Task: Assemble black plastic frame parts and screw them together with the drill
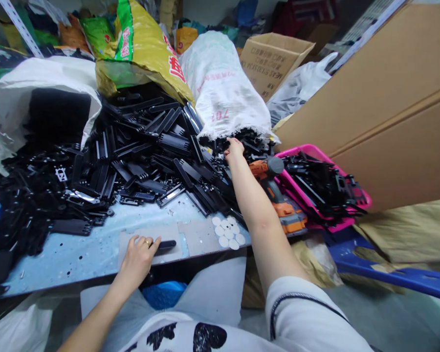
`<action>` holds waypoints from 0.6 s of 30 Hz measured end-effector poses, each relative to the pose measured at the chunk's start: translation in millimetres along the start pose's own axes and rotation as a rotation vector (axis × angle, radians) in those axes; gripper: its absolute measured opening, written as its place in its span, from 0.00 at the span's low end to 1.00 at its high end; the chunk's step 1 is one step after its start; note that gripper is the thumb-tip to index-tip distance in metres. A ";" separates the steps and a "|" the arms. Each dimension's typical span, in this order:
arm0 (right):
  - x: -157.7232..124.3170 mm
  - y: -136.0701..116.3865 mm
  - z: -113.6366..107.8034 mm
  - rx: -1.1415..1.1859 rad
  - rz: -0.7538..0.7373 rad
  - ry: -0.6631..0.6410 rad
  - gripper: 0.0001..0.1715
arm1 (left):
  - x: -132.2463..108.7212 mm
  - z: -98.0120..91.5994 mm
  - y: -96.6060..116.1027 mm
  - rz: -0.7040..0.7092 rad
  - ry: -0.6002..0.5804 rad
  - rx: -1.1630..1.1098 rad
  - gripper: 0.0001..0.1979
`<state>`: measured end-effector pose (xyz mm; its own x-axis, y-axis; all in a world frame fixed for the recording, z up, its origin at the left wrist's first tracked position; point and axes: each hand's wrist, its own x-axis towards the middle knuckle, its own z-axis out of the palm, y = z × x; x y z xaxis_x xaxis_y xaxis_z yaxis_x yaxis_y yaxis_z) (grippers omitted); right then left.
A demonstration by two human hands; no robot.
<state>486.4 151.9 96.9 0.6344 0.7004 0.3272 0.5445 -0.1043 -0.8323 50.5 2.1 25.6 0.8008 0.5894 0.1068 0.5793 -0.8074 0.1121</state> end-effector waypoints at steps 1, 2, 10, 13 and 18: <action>-19.1 -3.3 5.2 0.075 0.055 -0.039 0.25 | -1.4 -0.7 -0.3 -0.023 -0.014 -0.006 0.21; -42.2 -6.7 9.2 0.131 0.104 -0.082 0.24 | -2.3 -1.4 -0.5 -0.050 -0.026 -0.020 0.19; -243.3 -27.1 -28.0 0.360 0.150 -0.956 0.30 | 9.7 5.3 -1.1 -0.038 -0.128 -0.328 0.17; -269.5 -27.6 -45.6 0.016 -0.134 -1.123 0.24 | 16.2 8.1 -0.9 -0.033 -0.142 -0.391 0.15; -287.0 -23.6 -44.1 -0.388 -0.602 -1.205 0.16 | 22.8 1.6 3.1 0.008 -0.203 -0.361 0.16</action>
<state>315.7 -77.9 42.4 -0.4950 0.8540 -0.1600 0.8014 0.3776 -0.4639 70.8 13.0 26.9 0.8397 0.5366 -0.0840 0.5114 -0.7291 0.4548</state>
